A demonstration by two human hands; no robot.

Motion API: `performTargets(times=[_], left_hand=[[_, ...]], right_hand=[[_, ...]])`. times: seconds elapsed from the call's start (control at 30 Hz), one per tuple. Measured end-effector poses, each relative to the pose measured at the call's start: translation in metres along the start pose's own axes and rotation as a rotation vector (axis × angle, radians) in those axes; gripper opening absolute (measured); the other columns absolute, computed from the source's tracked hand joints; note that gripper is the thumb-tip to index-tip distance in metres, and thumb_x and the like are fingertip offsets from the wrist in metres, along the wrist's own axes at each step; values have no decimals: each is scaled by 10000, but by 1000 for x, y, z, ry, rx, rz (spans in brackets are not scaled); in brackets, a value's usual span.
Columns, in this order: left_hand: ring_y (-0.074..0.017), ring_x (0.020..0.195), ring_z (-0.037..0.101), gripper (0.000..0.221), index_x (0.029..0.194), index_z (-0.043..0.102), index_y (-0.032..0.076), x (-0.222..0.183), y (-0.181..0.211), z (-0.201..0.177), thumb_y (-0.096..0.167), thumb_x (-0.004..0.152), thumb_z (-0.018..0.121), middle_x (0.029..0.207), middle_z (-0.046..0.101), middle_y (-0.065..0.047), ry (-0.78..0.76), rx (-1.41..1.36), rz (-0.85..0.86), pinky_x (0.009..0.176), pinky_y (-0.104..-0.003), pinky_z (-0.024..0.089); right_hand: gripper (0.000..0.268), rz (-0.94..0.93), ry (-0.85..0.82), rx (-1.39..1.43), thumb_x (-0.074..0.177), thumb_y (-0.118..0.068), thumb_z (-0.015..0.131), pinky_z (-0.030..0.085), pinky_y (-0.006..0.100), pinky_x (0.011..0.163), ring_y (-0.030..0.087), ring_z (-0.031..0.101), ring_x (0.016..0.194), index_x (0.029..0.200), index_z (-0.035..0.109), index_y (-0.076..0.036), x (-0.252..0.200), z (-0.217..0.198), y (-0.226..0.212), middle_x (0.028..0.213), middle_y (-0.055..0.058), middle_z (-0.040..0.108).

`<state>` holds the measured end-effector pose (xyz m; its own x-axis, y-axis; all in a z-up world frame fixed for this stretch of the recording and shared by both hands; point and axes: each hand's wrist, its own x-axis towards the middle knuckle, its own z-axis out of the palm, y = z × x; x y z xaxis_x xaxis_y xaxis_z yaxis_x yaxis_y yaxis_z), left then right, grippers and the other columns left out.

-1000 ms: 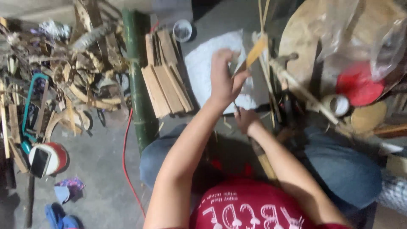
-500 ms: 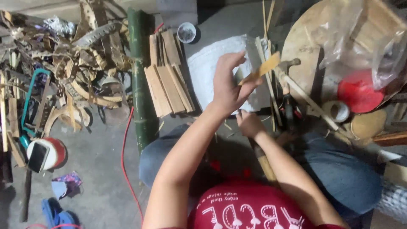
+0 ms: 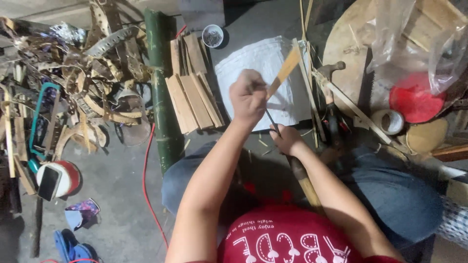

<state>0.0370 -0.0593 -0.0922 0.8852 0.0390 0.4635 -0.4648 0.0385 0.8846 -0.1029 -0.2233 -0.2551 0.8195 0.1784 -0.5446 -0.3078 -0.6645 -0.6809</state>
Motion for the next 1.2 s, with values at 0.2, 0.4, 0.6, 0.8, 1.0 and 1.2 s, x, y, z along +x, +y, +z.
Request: performTargets(times=[0.2,0.4,0.6,0.8,1.0,1.2], left_hand=[[-157,431,452,372,734,568,70,74,114,-28,308,1018,539,540,476,-47,46,-266,201,429,-271,420],[-158,277,324,603,726,417,119,83,129,-42,675,957,454,418,314,-50,113,-628,37,270,-279,307],[-116,257,340,697,607,394,194,67,139,-18,829,885,324,382,317,13,296,-341,-58,261,-221,266],[-32,334,298,501,562,447,252,90,216,-11,591,929,420,453,285,98,215,-536,125,311,-275,168],[-74,338,404,491,617,429,216,92,198,-20,601,904,531,458,311,70,261,-535,111,258,-255,282],[-83,337,366,506,620,457,201,89,188,-28,634,856,569,453,318,47,336,-557,44,272,-281,253]], right_hand=[[442,47,-48,540,983,-122,573,504,331,371,205,596,400,1385,577,60,-84,-81,-111,594,126,615],[366,-135,-228,1142,985,50,430,440,301,267,153,465,286,1306,588,128,-99,-83,-113,523,90,451],[498,238,20,-331,1069,-327,446,642,477,772,316,780,949,1520,458,-116,-97,-59,-132,1043,201,761],[415,141,46,-15,1005,-385,420,482,518,659,442,682,767,959,639,-35,-109,-84,-118,808,245,716],[475,96,-177,830,951,-138,589,354,277,347,117,410,355,1419,631,-74,-105,-77,-74,467,42,470],[410,153,-81,497,1004,-273,562,419,329,431,183,488,397,1383,646,-143,-118,-84,-126,521,69,550]])
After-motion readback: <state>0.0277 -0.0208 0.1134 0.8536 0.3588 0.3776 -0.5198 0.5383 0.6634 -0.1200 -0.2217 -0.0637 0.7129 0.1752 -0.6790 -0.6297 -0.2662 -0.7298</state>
